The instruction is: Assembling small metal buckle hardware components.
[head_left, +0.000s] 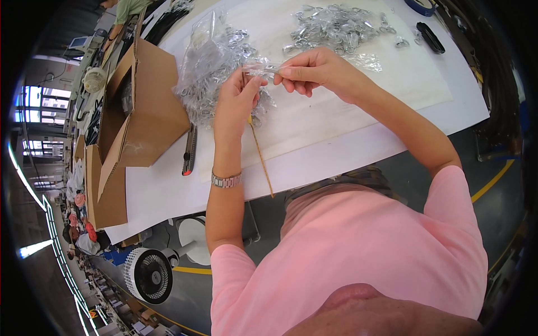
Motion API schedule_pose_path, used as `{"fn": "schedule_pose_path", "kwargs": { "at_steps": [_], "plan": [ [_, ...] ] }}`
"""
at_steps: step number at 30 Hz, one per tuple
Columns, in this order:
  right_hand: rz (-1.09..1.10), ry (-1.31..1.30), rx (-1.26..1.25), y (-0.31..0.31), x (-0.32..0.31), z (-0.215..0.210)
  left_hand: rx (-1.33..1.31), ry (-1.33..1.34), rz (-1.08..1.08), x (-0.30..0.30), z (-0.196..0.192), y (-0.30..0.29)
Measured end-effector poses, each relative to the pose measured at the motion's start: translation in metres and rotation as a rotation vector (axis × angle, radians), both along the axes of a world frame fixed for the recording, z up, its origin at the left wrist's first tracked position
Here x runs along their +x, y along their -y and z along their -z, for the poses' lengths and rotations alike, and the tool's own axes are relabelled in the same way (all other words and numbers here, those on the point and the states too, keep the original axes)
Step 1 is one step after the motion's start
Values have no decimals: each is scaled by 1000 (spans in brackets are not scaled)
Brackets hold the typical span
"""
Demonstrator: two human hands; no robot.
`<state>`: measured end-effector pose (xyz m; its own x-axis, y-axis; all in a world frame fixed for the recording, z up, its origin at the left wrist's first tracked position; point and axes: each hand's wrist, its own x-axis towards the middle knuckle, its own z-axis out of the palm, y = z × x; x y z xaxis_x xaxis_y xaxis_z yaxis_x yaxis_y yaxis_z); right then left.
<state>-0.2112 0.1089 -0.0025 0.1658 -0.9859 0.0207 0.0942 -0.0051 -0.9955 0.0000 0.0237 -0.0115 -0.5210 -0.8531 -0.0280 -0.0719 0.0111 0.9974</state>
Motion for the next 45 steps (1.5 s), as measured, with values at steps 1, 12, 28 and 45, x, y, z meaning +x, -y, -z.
{"fn": "schedule_pose_path", "kwargs": {
  "at_steps": [1, 12, 28, 45],
  "plan": [
    [27, -28, -46, -1, 1, -1, -73, 17, 2, -1, 3, -1],
    [191, -344, -222, -2, 7, 4, -139, -26, 380, 9, -15, -5],
    [477, -705, -633, -3, 13, 13, -11, -67, 447, -7, -5, -17],
    [262, -381, -254, -5, 12, 5, -88, -144, 143, -17, -8, -27]
  ]
}}
